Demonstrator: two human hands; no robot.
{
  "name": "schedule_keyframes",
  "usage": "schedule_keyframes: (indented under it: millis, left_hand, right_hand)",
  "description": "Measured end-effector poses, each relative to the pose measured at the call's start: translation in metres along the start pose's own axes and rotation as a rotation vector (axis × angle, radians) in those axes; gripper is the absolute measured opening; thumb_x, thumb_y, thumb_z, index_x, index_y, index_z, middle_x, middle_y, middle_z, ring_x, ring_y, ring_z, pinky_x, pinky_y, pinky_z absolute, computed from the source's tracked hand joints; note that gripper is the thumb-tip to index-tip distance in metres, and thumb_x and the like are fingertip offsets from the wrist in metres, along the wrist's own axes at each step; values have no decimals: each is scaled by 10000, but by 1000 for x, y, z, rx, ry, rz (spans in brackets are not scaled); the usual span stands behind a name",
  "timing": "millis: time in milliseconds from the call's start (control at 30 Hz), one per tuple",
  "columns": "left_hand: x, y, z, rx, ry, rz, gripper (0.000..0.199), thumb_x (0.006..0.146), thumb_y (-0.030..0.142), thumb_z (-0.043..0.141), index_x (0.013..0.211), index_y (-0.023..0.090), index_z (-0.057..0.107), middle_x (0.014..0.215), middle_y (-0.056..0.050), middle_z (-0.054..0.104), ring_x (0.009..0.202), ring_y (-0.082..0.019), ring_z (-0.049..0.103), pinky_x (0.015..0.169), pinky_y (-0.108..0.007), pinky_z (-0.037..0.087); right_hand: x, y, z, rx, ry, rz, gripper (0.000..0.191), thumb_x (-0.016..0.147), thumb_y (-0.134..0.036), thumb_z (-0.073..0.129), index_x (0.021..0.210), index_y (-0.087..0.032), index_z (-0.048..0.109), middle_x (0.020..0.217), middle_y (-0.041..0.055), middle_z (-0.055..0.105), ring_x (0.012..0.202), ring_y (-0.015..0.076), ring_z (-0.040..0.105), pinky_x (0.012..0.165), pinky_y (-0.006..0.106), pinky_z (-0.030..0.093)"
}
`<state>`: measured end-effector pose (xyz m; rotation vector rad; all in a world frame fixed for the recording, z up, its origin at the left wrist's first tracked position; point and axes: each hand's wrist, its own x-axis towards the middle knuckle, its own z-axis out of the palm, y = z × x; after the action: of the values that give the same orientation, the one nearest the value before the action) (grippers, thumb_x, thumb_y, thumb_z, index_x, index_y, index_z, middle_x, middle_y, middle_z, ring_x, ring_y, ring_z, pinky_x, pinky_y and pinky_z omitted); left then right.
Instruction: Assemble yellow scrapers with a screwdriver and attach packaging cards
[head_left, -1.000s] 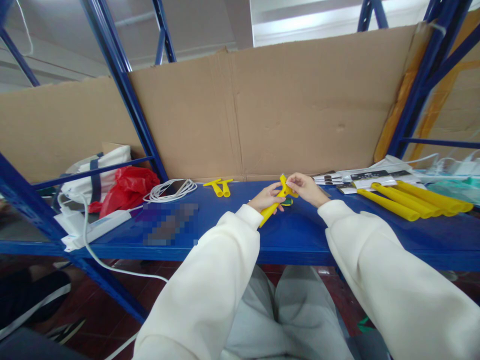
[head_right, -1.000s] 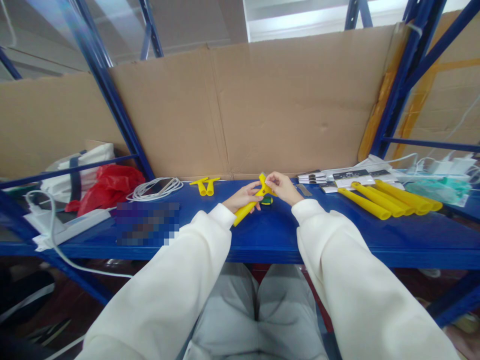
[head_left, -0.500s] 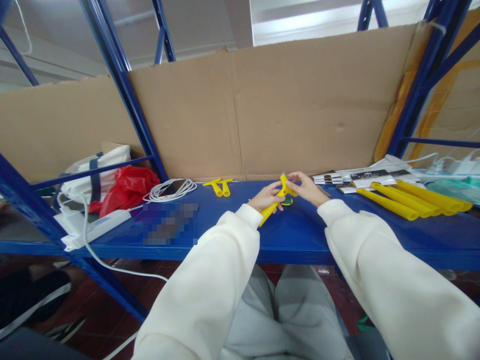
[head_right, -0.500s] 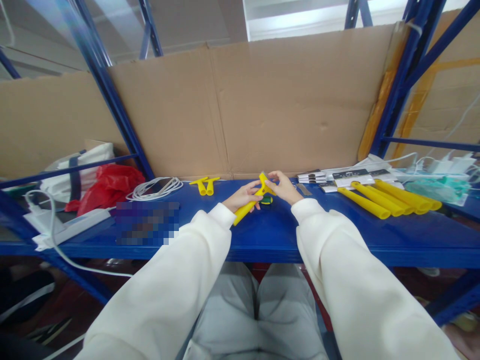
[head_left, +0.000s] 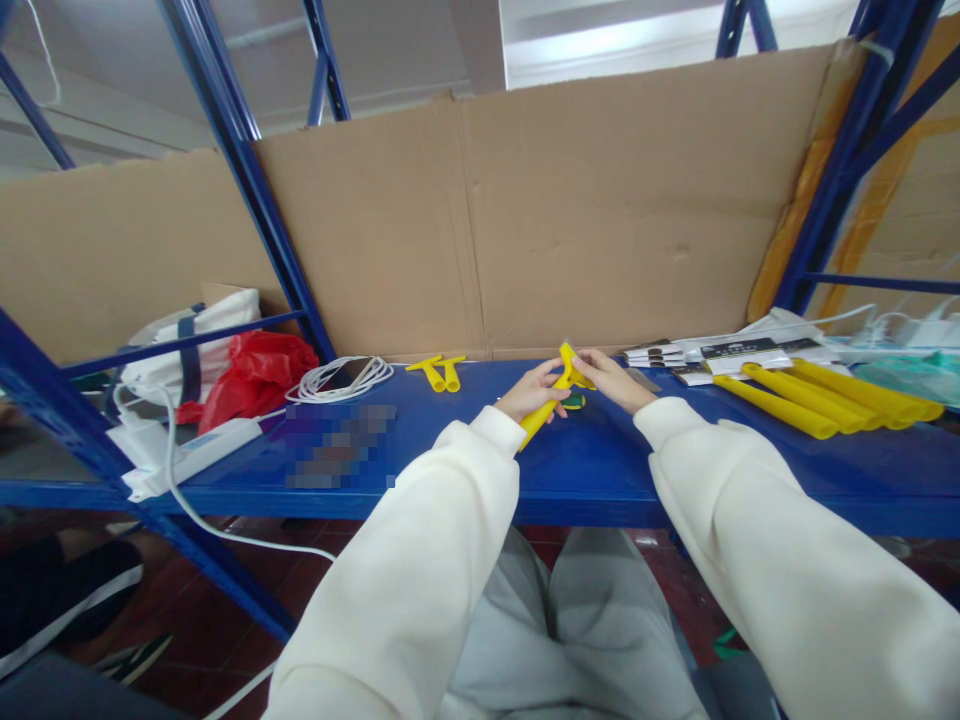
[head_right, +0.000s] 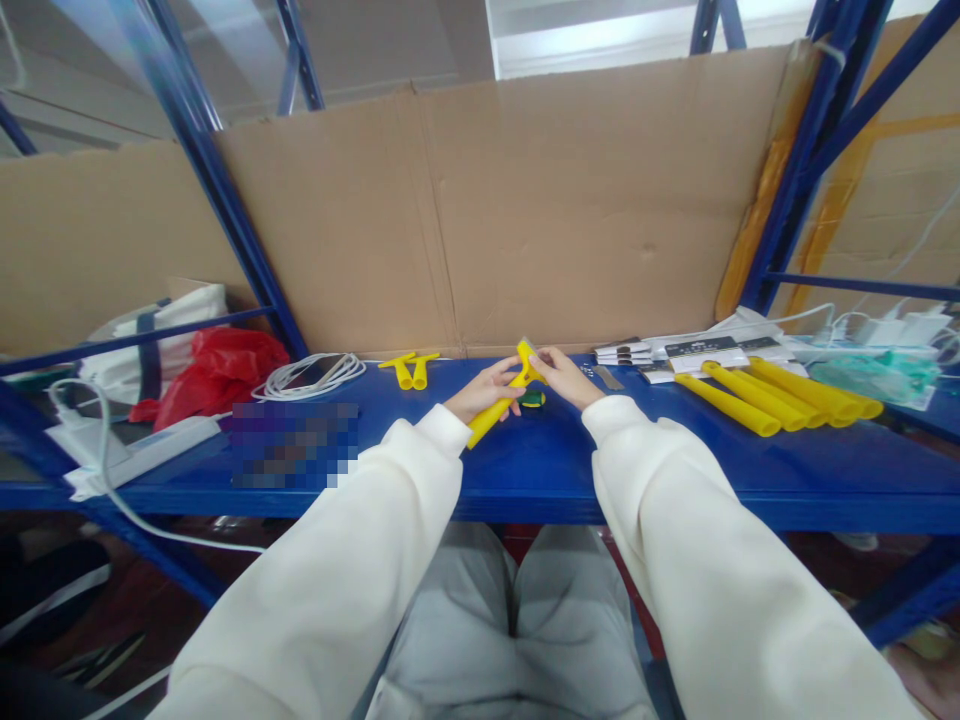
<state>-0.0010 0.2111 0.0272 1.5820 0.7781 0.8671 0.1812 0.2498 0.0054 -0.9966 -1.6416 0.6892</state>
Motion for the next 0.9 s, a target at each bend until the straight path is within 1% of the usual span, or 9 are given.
schedule_keyframes:
  millis: [100, 200, 333, 400, 500, 633, 733, 800, 900]
  left_hand:
    - [-1, 1, 1, 14, 16, -24, 800, 779, 57, 674, 1500, 225, 372, 1126, -123, 703, 470, -81, 613, 403, -171, 426]
    - [-2, 3, 3, 38, 57, -52, 782, 783, 59, 658, 1496, 220, 380, 1159, -130, 687, 470, -79, 606, 400, -177, 422]
    - [-5, 9, 5, 49, 175, -81, 748, 805, 36, 592, 1498, 211, 371, 1227, -137, 653, 472, -70, 591, 395, -187, 415]
    - [-6, 12, 6, 38, 253, -101, 733, 817, 20, 555, 1498, 204, 360, 1238, -135, 645, 476, -65, 585, 389, -188, 404]
    - [-7, 15, 6, 15, 353, -126, 713, 821, 2, 526, 1486, 196, 357, 1223, -123, 645, 491, -62, 581, 389, -183, 396]
    - [-5, 13, 4, 4, 423, -160, 695, 808, -8, 541, 1449, 209, 384, 1199, -108, 637, 536, -77, 609, 405, -178, 400]
    - [-4, 11, 3, 9, 445, -182, 656, 807, -8, 557, 1409, 208, 408, 1203, -104, 623, 528, -71, 607, 415, -177, 402]
    - [-5, 12, 3, 7, 449, -191, 620, 818, -15, 546, 1385, 199, 414, 1189, -98, 625, 514, -62, 596, 414, -172, 397]
    - [-5, 13, 4, -1, 459, -201, 587, 835, -34, 511, 1370, 184, 407, 1146, -90, 639, 507, -58, 588, 399, -166, 385]
  right_hand:
    - [1, 2, 1, -14, 1, 16, 388, 851, -532, 626, 1067, -209, 620, 1168, 91, 690, 1098, 221, 636, 1016, 432, 474]
    - [1, 4, -1, -103, 60, 16, 362, 874, -486, 612, 1107, -208, 615, 1183, 114, 682, 1106, 229, 635, 1014, 446, 479]
    - [1, 3, -8, -364, 120, -67, 297, 820, -426, 669, 1011, -198, 665, 1131, 115, 690, 1114, 260, 619, 1018, 474, 464]
    - [0, 1, -10, -466, 64, -124, 263, 805, -432, 675, 938, -205, 691, 1081, 101, 703, 1101, 272, 618, 1013, 483, 459]
    - [-3, -3, -11, -554, -82, -166, 299, 815, -491, 652, 900, -214, 727, 1054, 92, 714, 1103, 280, 617, 1019, 476, 449]
    - [-8, -4, -10, -645, -264, -123, 447, 733, -553, 727, 1042, -231, 756, 1176, 98, 700, 1194, 313, 583, 1038, 471, 436]
    - [-9, -4, -10, -642, -399, -123, 452, 713, -500, 757, 1082, -239, 758, 1123, 73, 729, 1127, 292, 628, 1017, 436, 457]
    - [-9, -6, -10, -609, -441, -131, 363, 754, -434, 722, 1046, -223, 766, 1062, 61, 747, 1052, 267, 661, 991, 405, 472]
    - [-8, -12, -11, -581, -398, -110, 274, 808, -375, 645, 978, -198, 768, 1034, 68, 752, 996, 248, 674, 954, 378, 486]
